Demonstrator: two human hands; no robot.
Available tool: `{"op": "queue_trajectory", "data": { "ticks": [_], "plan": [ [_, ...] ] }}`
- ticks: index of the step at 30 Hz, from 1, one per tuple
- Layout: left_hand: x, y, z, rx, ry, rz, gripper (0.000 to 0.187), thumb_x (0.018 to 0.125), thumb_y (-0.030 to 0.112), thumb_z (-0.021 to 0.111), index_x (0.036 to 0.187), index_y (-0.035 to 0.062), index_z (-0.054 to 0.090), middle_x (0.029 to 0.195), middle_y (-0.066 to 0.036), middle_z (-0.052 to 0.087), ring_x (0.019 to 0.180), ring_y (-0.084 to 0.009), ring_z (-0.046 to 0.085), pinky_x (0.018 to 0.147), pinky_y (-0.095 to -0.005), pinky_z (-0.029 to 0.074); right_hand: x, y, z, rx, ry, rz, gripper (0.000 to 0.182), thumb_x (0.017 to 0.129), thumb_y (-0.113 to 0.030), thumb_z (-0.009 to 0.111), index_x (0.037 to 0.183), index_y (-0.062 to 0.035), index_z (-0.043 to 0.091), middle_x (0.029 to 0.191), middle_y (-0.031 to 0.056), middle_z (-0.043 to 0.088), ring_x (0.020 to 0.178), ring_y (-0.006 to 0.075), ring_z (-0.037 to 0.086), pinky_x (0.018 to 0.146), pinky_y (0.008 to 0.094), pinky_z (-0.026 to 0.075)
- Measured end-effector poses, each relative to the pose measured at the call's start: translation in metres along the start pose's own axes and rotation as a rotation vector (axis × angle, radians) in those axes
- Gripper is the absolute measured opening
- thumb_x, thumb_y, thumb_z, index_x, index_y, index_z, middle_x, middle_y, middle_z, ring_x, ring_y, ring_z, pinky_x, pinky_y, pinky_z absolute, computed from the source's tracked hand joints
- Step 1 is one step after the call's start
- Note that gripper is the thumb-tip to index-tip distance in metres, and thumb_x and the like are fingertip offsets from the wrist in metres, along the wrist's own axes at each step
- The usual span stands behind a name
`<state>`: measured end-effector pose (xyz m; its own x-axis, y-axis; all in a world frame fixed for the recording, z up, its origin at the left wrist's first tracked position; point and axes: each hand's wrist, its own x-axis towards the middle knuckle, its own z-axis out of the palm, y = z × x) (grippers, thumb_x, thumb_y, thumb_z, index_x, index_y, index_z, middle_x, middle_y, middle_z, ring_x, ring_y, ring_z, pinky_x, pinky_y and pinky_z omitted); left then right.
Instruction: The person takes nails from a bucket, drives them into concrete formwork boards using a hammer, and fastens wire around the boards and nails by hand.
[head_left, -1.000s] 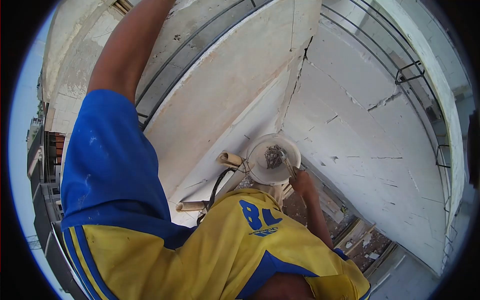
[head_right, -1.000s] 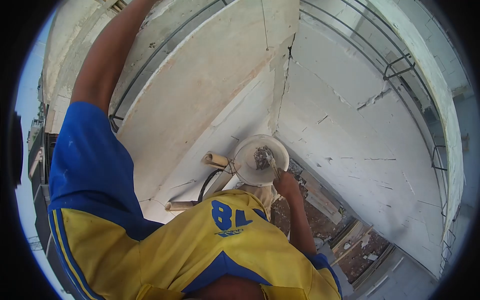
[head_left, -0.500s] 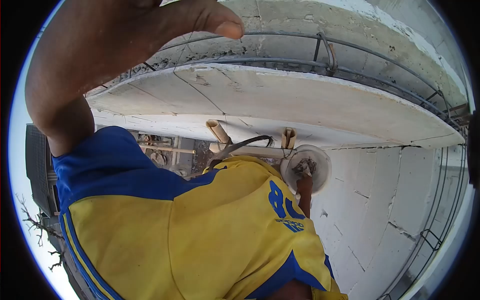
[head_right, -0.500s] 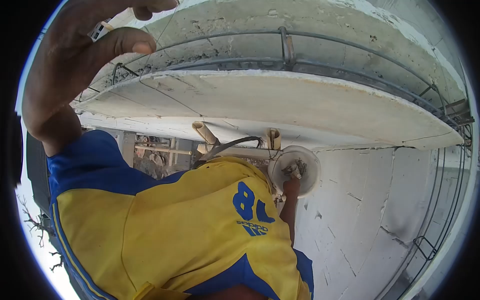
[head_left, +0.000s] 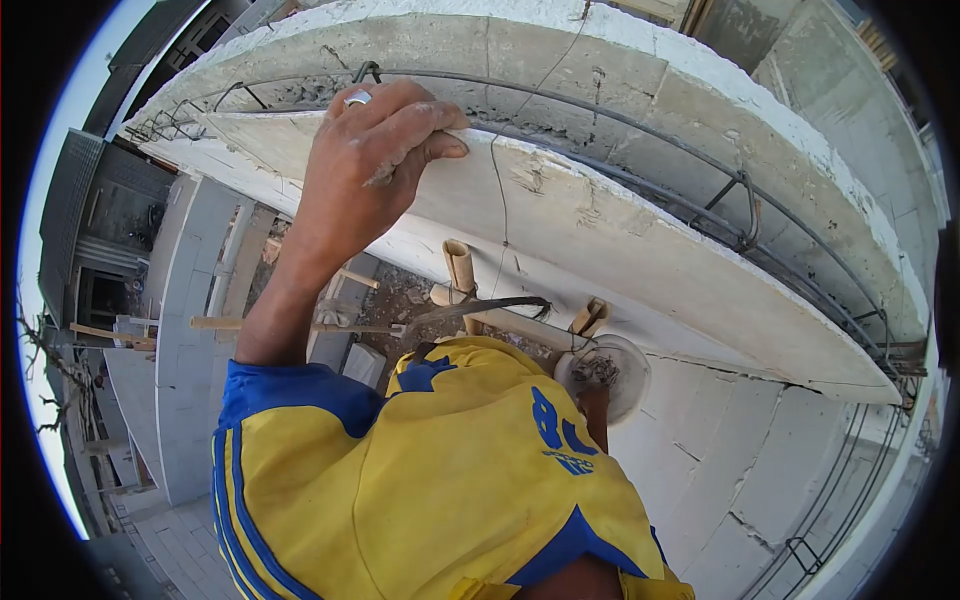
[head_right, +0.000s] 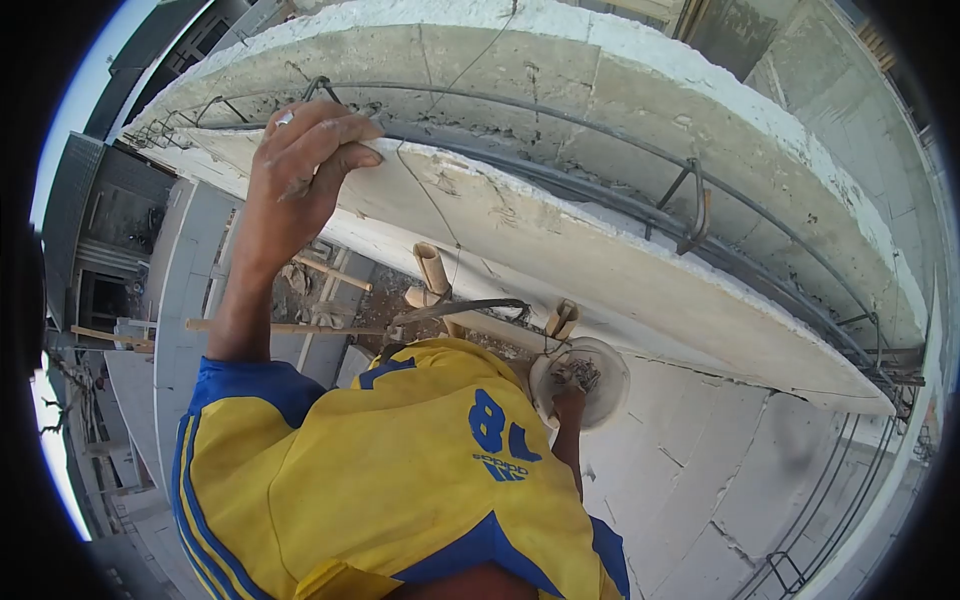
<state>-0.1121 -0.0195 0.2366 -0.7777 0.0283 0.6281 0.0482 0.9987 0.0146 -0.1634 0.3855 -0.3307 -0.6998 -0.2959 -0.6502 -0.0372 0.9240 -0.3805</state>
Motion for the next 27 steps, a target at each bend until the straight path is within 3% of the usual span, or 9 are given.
{"op": "queue_trajectory", "data": {
  "ticks": [6, 10, 13, 16, 17, 21, 23, 25, 27],
  "plan": [
    [0.005, -0.005, -0.004, -0.275, -0.158, -0.150, 0.023, 0.081, 0.011, 0.074, 0.102, 0.0014, 0.069, 0.099, -0.008, 0.068, 0.089, -0.0194, 0.065, 0.079, -0.0323, 0.051, -0.010, -0.004, 0.001, 0.055, 0.088, -0.035, 0.032, 0.066, -0.018, 0.063, 0.093, -0.0024, 0.069, 0.101, 0.0253, 0.067, 0.096, 0.0396, 0.066, 0.086, 0.0464, 0.053],
    [0.008, -0.013, -0.006, -0.309, -0.202, -0.080, 0.045, 0.092, 0.038, 0.064, 0.122, 0.0030, 0.065, 0.120, -0.009, 0.066, 0.112, -0.0203, 0.061, 0.098, -0.0322, 0.044, -0.019, 0.002, 0.004, 0.081, 0.026, -0.090, 0.043, 0.069, -0.024, 0.066, 0.105, -0.0003, 0.066, 0.106, 0.0273, 0.065, 0.100, 0.0414, 0.064, 0.086, 0.0470, 0.053],
    [0.018, -0.004, -0.001, 0.031, -0.235, -0.209, 0.044, 0.097, 0.042, 0.057, 0.106, 0.0000, 0.067, 0.098, -0.011, 0.068, 0.090, -0.0200, 0.066, 0.070, -0.0319, 0.054, -0.022, 0.018, 0.025, 0.121, 0.058, -0.116, 0.049, 0.070, -0.026, 0.067, 0.112, -0.0004, 0.065, 0.112, 0.0287, 0.062, 0.104, 0.0411, 0.063, 0.087, 0.0461, 0.052],
    [0.039, 0.025, 0.013, 0.212, -0.033, -0.057, 0.052, 0.100, 0.049, 0.048, 0.113, 0.0024, 0.066, 0.107, -0.010, 0.067, 0.103, -0.0208, 0.063, 0.081, -0.0353, 0.052, -0.030, 0.005, 0.009, 0.164, -0.002, -0.037, 0.057, 0.067, -0.021, 0.070, 0.116, 0.0055, 0.064, 0.110, 0.0323, 0.064, 0.106, 0.0378, 0.064, 0.091, 0.0419, 0.050],
    [0.050, 0.028, 0.008, 0.138, -0.136, -0.202, 0.051, 0.099, 0.049, 0.049, 0.113, 0.0027, 0.066, 0.107, -0.010, 0.067, 0.103, -0.0206, 0.062, 0.085, -0.0344, 0.051, -0.030, 0.003, 0.004, 0.163, -0.040, -0.008, 0.055, 0.067, -0.021, 0.070, 0.115, 0.0052, 0.064, 0.108, 0.0328, 0.064, 0.106, 0.0387, 0.064, 0.091, 0.0415, 0.050],
    [0.055, 0.029, 0.022, 0.053, -0.185, -0.435, 0.053, 0.098, 0.053, 0.049, 0.120, 0.0066, 0.065, 0.115, -0.012, 0.065, 0.108, -0.0187, 0.060, 0.095, -0.0324, 0.046, -0.078, -0.036, -0.075, 0.268, 0.084, -0.029, 0.052, 0.072, -0.024, 0.069, 0.115, 0.0053, 0.064, 0.104, 0.0274, 0.067, 0.100, 0.0325, 0.067, 0.086, 0.0371, 0.052],
    [0.052, 0.010, 0.021, 0.033, -0.290, -0.448, 0.053, 0.099, 0.052, 0.048, 0.125, 0.0085, 0.063, 0.119, -0.014, 0.065, 0.109, -0.0182, 0.060, 0.094, -0.0333, 0.047, -0.101, -0.050, -0.132, 0.447, -0.131, 0.000, 0.044, 0.081, -0.018, 0.066, 0.117, 0.0067, 0.062, 0.104, 0.0168, 0.068, 0.097, 0.0223, 0.065, 0.084, 0.0304, 0.051],
    [0.055, -0.030, 0.029, -0.357, -0.299, -0.427, 0.050, 0.091, 0.047, 0.063, 0.108, 0.0001, 0.069, 0.099, -0.010, 0.069, 0.093, -0.0193, 0.063, 0.086, -0.0331, 0.047, -0.165, -0.099, -0.205, 0.826, 0.135, -0.285, 0.033, 0.091, -0.014, 0.062, 0.116, 0.0069, 0.063, 0.104, 0.0098, 0.065, 0.096, 0.0159, 0.062, 0.084, 0.0284, 0.050],
    [0.061, -0.020, 0.025, -0.221, -0.356, -0.462, 0.053, 0.094, 0.049, 0.059, 0.107, -0.0016, 0.068, 0.096, -0.013, 0.068, 0.090, -0.0214, 0.059, 0.086, -0.0323, 0.045, -0.213, -0.134, -0.272, 0.955, 0.468, -0.610, 0.027, 0.094, -0.016, 0.063, 0.111, 0.0048, 0.064, 0.105, 0.0131, 0.066, 0.096, 0.0204, 0.063, 0.085, 0.0321, 0.050]
  ]
}}
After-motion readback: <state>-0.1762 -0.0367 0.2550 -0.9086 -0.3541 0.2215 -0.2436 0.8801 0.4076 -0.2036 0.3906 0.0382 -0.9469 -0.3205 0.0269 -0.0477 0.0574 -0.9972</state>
